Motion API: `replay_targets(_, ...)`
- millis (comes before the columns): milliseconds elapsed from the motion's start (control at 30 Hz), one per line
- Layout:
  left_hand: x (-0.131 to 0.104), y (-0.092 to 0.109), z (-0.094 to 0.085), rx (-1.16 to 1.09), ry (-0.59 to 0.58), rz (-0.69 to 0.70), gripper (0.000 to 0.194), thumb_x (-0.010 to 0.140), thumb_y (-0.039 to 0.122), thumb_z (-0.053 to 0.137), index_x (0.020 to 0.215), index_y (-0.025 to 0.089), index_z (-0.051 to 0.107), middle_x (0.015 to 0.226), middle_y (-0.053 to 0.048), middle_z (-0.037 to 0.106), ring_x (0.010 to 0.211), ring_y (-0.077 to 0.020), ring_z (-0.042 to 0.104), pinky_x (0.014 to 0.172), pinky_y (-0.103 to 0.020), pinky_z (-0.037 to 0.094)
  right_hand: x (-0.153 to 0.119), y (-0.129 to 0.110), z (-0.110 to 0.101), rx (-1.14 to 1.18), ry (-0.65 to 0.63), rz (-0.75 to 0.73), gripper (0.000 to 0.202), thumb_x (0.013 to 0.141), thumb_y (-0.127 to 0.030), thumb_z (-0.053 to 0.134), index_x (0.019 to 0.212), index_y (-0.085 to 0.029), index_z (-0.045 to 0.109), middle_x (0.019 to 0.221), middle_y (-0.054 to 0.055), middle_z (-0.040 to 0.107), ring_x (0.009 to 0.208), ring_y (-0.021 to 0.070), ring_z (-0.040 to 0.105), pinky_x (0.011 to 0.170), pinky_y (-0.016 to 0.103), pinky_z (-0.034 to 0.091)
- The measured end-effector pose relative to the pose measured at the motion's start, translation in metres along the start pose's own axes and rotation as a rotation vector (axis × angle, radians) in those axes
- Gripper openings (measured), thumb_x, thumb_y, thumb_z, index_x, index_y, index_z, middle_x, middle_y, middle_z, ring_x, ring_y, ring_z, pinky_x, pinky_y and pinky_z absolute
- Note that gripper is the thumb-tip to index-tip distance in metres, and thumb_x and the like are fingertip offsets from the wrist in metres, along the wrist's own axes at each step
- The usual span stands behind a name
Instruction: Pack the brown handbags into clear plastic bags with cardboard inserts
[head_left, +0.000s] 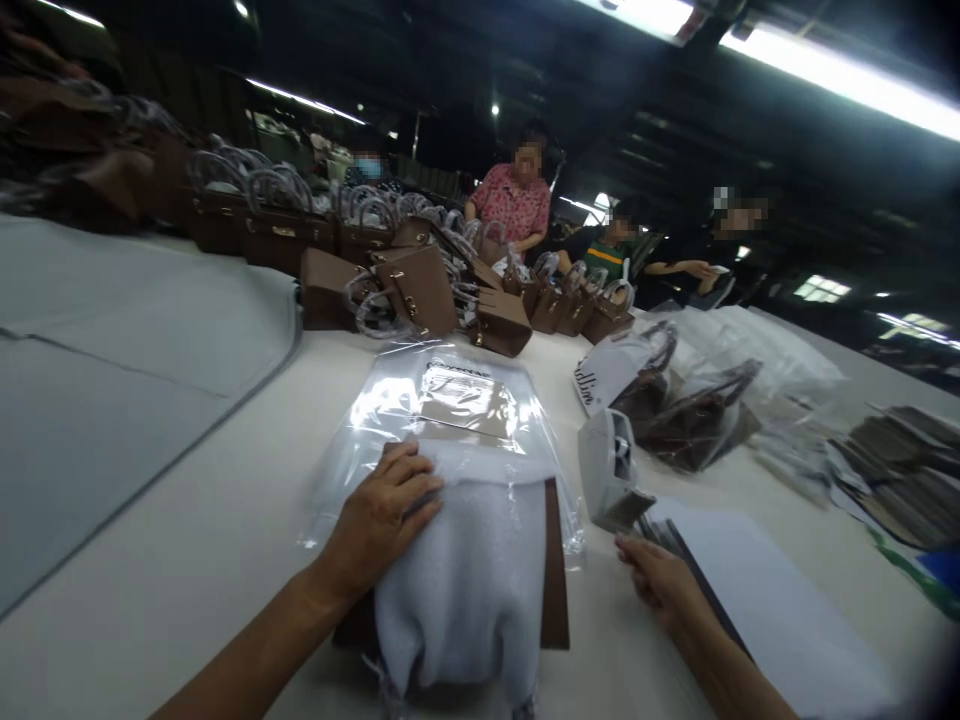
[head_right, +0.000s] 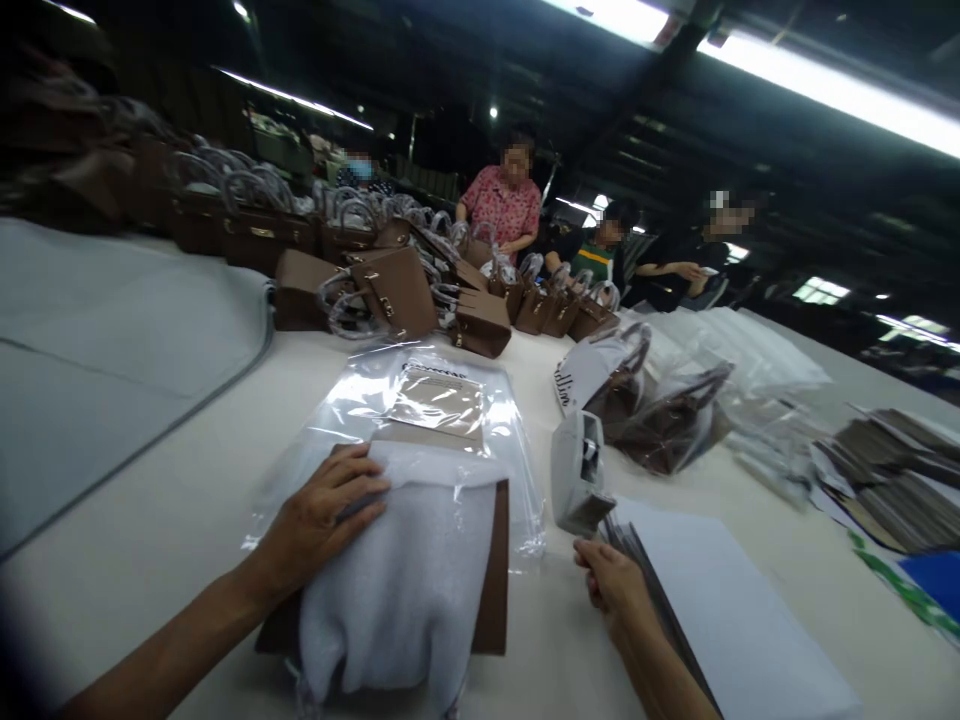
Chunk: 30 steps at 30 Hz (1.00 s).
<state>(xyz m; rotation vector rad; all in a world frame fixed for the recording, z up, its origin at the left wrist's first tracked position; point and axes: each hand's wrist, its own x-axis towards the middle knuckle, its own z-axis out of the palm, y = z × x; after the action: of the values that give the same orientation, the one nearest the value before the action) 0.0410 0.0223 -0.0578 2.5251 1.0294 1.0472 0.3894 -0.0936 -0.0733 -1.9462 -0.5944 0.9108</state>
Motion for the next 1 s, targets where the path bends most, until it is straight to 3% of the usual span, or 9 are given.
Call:
replay_targets(67, 0.001, 0.004, -0.003, -0.014, -0.014, -0.024, 0.017, 0.083, 0.025, 0.052, 0.095, 0.021, 0.063, 0.106, -0.004, 0.059, 0.120, -0.0224, 0.039, 0.102, -0.040, 0.036, -0.021, -0.028, 0.009, 0.104, -0.029, -0.036, 0.031, 0.061, -0.041, 0.067, 0.071, -0.015, 0.053, 0.067, 0.000, 0.053, 0.037, -0.0004, 0.027, 0.031, 0.014, 0.016)
replay_targets(133, 0.002, 0.006, -0.005, -0.029, -0.019, -0.044, 0.016, 0.083, 0.025, 0.053, 0.095, 0.021, 0.062, 0.105, -0.003, 0.059, 0.121, -0.0220, 0.038, 0.102, -0.039, 0.036, -0.047, -0.066, 0.025, 0.252, -0.193, -0.026, 0.037, 0.058, -0.039, 0.073, 0.082, -0.014, 0.060, 0.076, 0.001, 0.056, 0.038, -0.0023, 0.023, 0.031, 0.013, 0.015)
replay_targets(267, -0.001, 0.010, -0.008, -0.049, -0.022, -0.090, 0.022, 0.081, 0.023, 0.055, 0.102, 0.019, 0.056, 0.108, -0.004, 0.059, 0.122, -0.0216, 0.038, 0.102, -0.038, 0.035, -0.089, -0.129, 0.087, 0.220, -0.553, 0.040, 0.030, 0.062, -0.032, 0.073, 0.081, -0.013, 0.062, 0.075, 0.002, 0.059, 0.036, -0.0032, 0.022, 0.030, 0.012, 0.014)
replay_targets(367, -0.005, 0.011, -0.009, -0.057, -0.018, -0.124, 0.041, 0.079, 0.024, 0.057, 0.118, 0.018, 0.046, 0.113, -0.006, 0.057, 0.123, -0.0214, 0.038, 0.102, -0.038, 0.035, -0.096, -0.142, 0.136, 0.162, -0.661, 0.064, 0.018, 0.069, -0.025, 0.066, 0.079, -0.011, 0.060, 0.071, 0.001, 0.058, 0.036, -0.0021, 0.028, 0.029, 0.010, 0.016)
replay_targets(467, -0.007, 0.010, -0.008, -0.048, -0.007, -0.122, 0.055, 0.079, 0.026, 0.058, 0.128, 0.016, 0.035, 0.116, -0.008, 0.056, 0.123, -0.0209, 0.037, 0.103, -0.037, 0.034, -0.090, -0.139, 0.165, 0.068, -0.659, 0.097, 0.009, 0.076, -0.018, 0.056, 0.079, -0.010, 0.058, 0.066, 0.000, 0.056, 0.036, -0.0014, 0.031, 0.029, 0.009, 0.017)
replay_targets(600, -0.005, 0.008, -0.007, -0.007, -0.014, -0.094, 0.056, 0.081, 0.029, 0.055, 0.131, 0.018, 0.033, 0.121, -0.007, 0.053, 0.122, -0.0212, 0.037, 0.101, -0.038, 0.035, -0.084, -0.134, 0.179, -0.039, -0.621, 0.143, 0.010, 0.079, -0.015, 0.050, 0.075, -0.008, 0.056, 0.061, -0.001, 0.053, 0.034, -0.0011, 0.031, 0.028, 0.009, 0.016)
replay_targets(767, 0.002, 0.008, -0.012, 0.075, -0.112, -0.065, 0.035, 0.081, 0.031, 0.054, 0.115, 0.026, 0.051, 0.107, -0.004, 0.056, 0.116, -0.0257, 0.039, 0.089, -0.042, 0.041, -0.085, -0.137, 0.182, -0.103, -0.574, 0.163, 0.015, 0.082, -0.016, 0.048, 0.071, -0.009, 0.053, 0.058, 0.000, 0.054, 0.033, -0.0006, 0.033, 0.027, 0.009, 0.018)
replay_targets(1000, 0.003, 0.008, -0.014, 0.070, -0.140, -0.080, 0.032, 0.081, 0.028, 0.052, 0.112, 0.025, 0.053, 0.107, -0.004, 0.054, 0.118, -0.0254, 0.035, 0.089, -0.041, 0.037, -0.102, -0.131, 0.170, -0.037, -0.546, 0.139, 0.017, 0.083, -0.021, 0.053, 0.095, -0.009, 0.052, 0.079, 0.006, 0.063, 0.038, 0.0015, 0.042, 0.031, 0.012, 0.031)
